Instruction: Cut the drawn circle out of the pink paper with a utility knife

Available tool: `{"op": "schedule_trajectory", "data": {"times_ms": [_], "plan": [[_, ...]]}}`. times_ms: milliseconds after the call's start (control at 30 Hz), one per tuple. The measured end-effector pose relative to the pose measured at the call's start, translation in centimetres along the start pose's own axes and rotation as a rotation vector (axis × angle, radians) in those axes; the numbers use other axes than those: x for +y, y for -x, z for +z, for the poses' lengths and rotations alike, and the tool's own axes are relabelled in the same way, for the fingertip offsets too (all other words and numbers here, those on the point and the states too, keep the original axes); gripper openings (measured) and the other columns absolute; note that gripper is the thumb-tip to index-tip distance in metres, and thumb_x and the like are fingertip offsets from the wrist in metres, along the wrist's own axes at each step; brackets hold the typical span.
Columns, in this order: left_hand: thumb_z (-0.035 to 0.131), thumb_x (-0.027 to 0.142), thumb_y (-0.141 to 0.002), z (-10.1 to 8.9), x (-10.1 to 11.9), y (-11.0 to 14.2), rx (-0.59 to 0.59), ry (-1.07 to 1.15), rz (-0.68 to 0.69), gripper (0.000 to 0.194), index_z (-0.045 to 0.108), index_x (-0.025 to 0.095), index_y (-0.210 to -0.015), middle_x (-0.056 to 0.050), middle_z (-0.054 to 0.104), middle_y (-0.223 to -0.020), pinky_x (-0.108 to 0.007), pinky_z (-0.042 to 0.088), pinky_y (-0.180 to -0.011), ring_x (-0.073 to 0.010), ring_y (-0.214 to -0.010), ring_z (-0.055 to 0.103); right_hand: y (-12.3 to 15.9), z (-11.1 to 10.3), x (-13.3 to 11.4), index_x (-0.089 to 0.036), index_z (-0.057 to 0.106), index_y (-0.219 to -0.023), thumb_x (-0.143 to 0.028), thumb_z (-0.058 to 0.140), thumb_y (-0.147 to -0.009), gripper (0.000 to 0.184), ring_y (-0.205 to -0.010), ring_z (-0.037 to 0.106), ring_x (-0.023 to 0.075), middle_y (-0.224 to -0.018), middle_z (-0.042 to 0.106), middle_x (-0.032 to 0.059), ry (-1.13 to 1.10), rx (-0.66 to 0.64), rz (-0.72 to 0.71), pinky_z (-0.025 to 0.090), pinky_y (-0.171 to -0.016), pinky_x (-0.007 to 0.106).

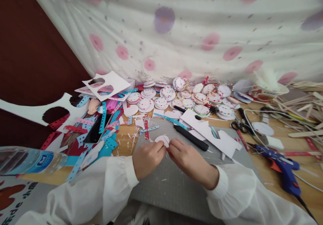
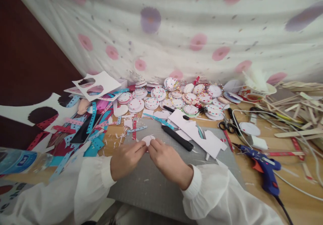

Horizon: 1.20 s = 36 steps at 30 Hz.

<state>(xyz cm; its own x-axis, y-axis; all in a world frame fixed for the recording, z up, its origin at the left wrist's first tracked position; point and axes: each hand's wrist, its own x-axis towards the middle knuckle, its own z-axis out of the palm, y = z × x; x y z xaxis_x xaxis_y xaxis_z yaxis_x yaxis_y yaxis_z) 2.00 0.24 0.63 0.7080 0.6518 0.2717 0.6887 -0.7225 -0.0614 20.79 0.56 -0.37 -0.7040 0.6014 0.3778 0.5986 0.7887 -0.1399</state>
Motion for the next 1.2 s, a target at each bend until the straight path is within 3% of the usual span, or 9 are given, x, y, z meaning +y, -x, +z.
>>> {"op": "schedule_trajectory", "data": {"times_ms": [167,333,500,600,767,833,933,1033,1200], "plan": [[0.041,0.008,-0.091,-0.5,-0.2,-0.3,-0.161,0.143,-0.044,0.024,0.061,0.015,-0.079,-0.005,0.064,-0.079,-0.028,0.042,-0.056,-0.0168,-0.067,0.061,-0.1,0.1,-0.1,-0.013,0.057,-0.079,-0.008,0.04,-0.095,0.024,-0.07,0.051,0.0191,-0.079,0.057,0.0076,0.087,-0.046,-0.101,0.04,-0.052,0.03],[0.057,0.014,-0.082,-0.6,-1.2,-1.0,-0.349,0.718,-0.364,0.012,0.064,0.015,-0.071,-0.004,0.065,-0.072,-0.025,0.041,-0.061,-0.0161,-0.07,0.061,0.3,0.0,0.1,-0.012,0.06,-0.082,-0.01,0.038,-0.096,0.026,-0.071,0.053,0.0181,-0.079,0.057,0.0081,0.106,-0.091,-0.25,0.042,-0.053,0.029],[0.074,0.043,-0.067,-1.1,-2.1,-1.9,-0.716,1.549,-0.679,0.032,0.063,0.014,-0.061,0.001,0.058,-0.057,-0.022,0.028,-0.047,-0.0076,-0.047,0.045,1.2,0.0,1.4,-0.011,0.063,-0.08,-0.008,0.036,-0.095,0.03,-0.07,0.054,0.0173,-0.079,0.061,0.0093,0.045,0.111,-0.459,0.044,-0.056,0.03],[0.079,0.049,-0.057,-1.5,-2.3,-2.2,-0.773,1.683,-0.742,0.04,0.064,0.013,-0.06,0.0,0.059,-0.058,-0.021,0.022,-0.046,-0.0054,-0.046,0.041,1.3,-0.1,1.9,-0.01,0.063,-0.083,-0.006,0.04,-0.093,0.025,-0.073,0.057,0.0172,-0.086,0.064,0.0117,0.049,0.224,-0.513,0.047,-0.061,0.03],[0.067,0.029,-0.077,-2.3,-2.4,-1.6,-0.492,1.17,-0.644,0.018,0.065,0.014,-0.068,0.0,0.059,-0.059,-0.024,0.037,-0.055,-0.0111,-0.053,0.053,1.5,-2.3,1.5,-0.014,0.058,-0.098,-0.013,0.045,-0.094,0.014,-0.083,0.06,0.0184,-0.094,0.064,0.0112,-0.119,0.112,-0.183,0.051,-0.067,0.03],[0.062,0.021,-0.082,-3.0,-2.4,-1.0,-0.384,0.826,-0.502,0.013,0.067,0.015,-0.072,-0.002,0.064,-0.068,-0.025,0.038,-0.06,-0.0137,-0.063,0.058,1.8,-3.6,1.8,-0.016,0.055,-0.108,-0.017,0.051,-0.092,0.016,-0.095,0.059,0.0203,-0.102,0.061,0.0126,-0.256,0.209,-0.007,0.052,-0.078,0.033],[0.055,0.018,-0.089,-3.9,-2.3,-0.4,-0.245,0.432,-0.178,0.017,0.067,0.016,-0.077,-0.004,0.067,-0.079,-0.026,0.037,-0.063,-0.0157,-0.073,0.061,1.7,-4.7,3.1,-0.019,0.057,-0.1,-0.024,0.048,-0.094,0.012,-0.09,0.059,0.0192,-0.096,0.062,0.0092,-0.474,0.307,0.335,0.05,-0.078,0.034],[0.047,0.018,-0.094,-4.5,-1.7,-0.2,-0.066,0.181,0.094,0.025,0.065,0.016,-0.077,-0.003,0.065,-0.073,-0.029,0.035,-0.058,-0.0148,-0.065,0.057,0.9,-4.4,4.2,-0.018,0.061,-0.09,-0.04,0.047,-0.095,0.026,-0.08,0.06,0.0169,-0.087,0.065,0.0059,-0.856,0.011,0.599,0.05,-0.075,0.032],[0.041,0.009,-0.094,-4.5,-0.8,0.0,0.146,-0.011,0.348,0.031,0.064,0.016,-0.073,-0.003,0.064,-0.067,-0.032,0.031,-0.052,-0.0132,-0.056,0.051,-0.5,-2.8,3.0,-0.013,0.063,-0.088,-0.053,0.063,-0.082,0.04,-0.073,0.061,0.0117,-0.084,0.066,0.0042,-1.561,-0.552,0.657,0.05,-0.072,0.028]]}}
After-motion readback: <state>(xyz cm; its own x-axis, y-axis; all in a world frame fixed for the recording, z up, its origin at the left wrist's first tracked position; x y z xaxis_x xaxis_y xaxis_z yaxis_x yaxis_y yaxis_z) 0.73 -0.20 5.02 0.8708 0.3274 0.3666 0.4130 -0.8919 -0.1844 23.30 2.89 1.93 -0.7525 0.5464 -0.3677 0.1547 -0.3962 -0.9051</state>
